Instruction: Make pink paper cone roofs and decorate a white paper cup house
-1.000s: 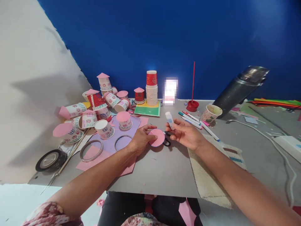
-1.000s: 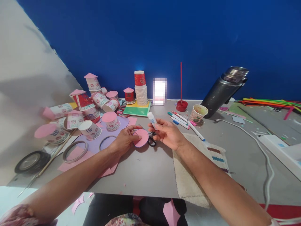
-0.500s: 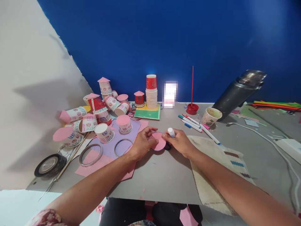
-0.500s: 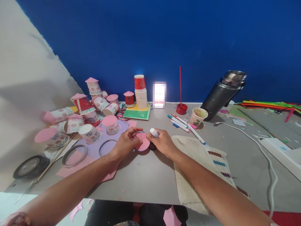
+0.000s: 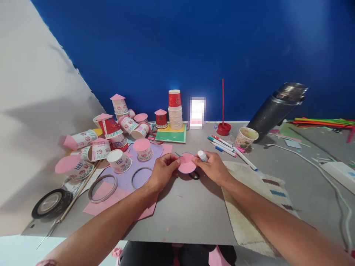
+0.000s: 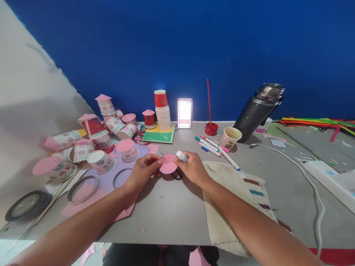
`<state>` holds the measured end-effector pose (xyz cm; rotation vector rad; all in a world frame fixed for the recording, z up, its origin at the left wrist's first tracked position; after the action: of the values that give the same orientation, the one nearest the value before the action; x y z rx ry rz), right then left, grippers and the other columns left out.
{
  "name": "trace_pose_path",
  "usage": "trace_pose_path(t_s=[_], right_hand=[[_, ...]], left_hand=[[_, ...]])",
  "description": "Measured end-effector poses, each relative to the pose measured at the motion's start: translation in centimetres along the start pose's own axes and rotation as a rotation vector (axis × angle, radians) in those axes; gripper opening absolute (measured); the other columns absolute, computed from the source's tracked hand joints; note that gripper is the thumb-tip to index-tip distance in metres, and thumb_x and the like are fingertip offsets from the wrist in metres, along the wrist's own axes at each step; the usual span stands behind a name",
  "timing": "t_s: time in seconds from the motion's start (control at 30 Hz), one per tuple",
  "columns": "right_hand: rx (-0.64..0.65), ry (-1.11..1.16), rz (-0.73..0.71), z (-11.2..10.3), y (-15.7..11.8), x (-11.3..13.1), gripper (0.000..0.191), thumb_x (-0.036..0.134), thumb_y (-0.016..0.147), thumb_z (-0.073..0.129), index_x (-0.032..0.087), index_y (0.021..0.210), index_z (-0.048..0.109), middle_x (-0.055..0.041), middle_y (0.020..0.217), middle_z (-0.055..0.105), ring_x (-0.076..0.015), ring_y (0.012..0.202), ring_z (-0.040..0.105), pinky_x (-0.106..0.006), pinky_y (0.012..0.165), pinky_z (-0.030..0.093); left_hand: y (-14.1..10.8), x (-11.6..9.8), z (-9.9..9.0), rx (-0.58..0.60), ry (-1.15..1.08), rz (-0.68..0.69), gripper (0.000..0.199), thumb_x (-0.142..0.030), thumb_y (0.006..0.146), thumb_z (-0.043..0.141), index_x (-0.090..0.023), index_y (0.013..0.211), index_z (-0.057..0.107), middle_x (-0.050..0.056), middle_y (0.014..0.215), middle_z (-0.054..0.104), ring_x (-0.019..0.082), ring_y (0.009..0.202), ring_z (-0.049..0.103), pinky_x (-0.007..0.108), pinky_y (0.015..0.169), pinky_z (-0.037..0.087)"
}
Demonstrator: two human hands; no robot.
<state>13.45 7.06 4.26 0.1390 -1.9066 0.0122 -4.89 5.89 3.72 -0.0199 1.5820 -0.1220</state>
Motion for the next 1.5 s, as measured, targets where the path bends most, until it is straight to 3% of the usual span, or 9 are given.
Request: trace_pose_path(t_s=[0.23,0.4,0.6,0.77,1.23,1.5], right_hand=[[-0.024,-0.153,-0.131,-0.17,-0.17,0.62,0.028,0.041,0.081,0.060,0.019,0.064,0.057,0.0031,0.057,0.050,-0.0130,0.057,0.043,-0.025,0.053,0.035],[0.017,-0.179,-0.198,-0.02,-0.21,0.82,0.030,0.043,0.083,0.059,0.019,0.065,0.058,0.0027,0.059,0.052,-0.0132,0.058,0.045,-0.025,0.056,0.037],[0.044,-0.190,-0.200,-0.07,-0.33,0.97,0.026,0.039,0.082,0.060,0.018,0.067,0.061,0.0025,0.061,0.053,-0.0131,0.059,0.046,-0.025,0.056,0.037],[0.075,-0.189,-0.176,0.08,-0.51,0.93,0.028,0.041,0.083,0.061,0.018,0.067,0.061,0.0030,0.059,0.052,-0.0129,0.057,0.046,-0.025,0.055,0.037],[0.119,-0.173,-0.175,0.39,-0.65,0.90,0.032,0.044,0.083,0.060,0.018,0.065,0.060,0.0025,0.058,0.054,-0.0130,0.057,0.046,-0.025,0.055,0.037],[0.088,-0.202,-0.247,0.39,-0.49,0.99,0.017,0.033,0.081,0.064,0.019,0.074,0.070,0.0001,0.068,0.067,-0.0149,0.063,0.058,-0.025,0.060,0.041]], left_hand=[[-0.07,-0.77,-0.13,-0.028,0.190,0.203,0.010,-0.026,0.077,0.070,-0.017,0.083,0.068,0.001,0.076,0.066,0.012,0.065,0.057,0.024,0.062,0.045],[0.37,-0.49,-0.30,-0.012,0.087,0.158,0.037,-0.026,0.073,0.075,-0.017,0.108,0.067,-0.001,0.072,0.063,0.013,0.065,0.058,0.025,0.064,0.046],[0.48,-0.73,-0.37,0.024,0.184,0.127,0.020,-0.031,0.075,0.073,-0.015,0.087,0.073,0.003,0.075,0.068,0.014,0.066,0.058,0.025,0.062,0.045],[0.36,-1.09,-0.37,0.012,0.216,0.161,0.010,-0.026,0.074,0.070,-0.017,0.072,0.069,0.000,0.066,0.064,0.013,0.061,0.055,0.024,0.059,0.043],[0.18,-1.23,-0.24,0.001,0.292,0.145,0.013,-0.025,0.073,0.066,-0.017,0.064,0.062,-0.001,0.060,0.060,0.012,0.056,0.052,0.023,0.054,0.040],[-0.07,-0.76,0.32,0.051,0.300,0.128,0.012,-0.025,0.073,0.066,-0.017,0.064,0.062,0.000,0.061,0.062,0.012,0.058,0.054,0.024,0.056,0.041]])
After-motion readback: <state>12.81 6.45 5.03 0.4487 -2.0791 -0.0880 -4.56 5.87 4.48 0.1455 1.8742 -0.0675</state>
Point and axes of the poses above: each hand's wrist, its own y-axis towards the middle knuckle, its own z-axis out of the palm, x = y × z, the point moved 5 cm from there along y, towards the middle knuckle
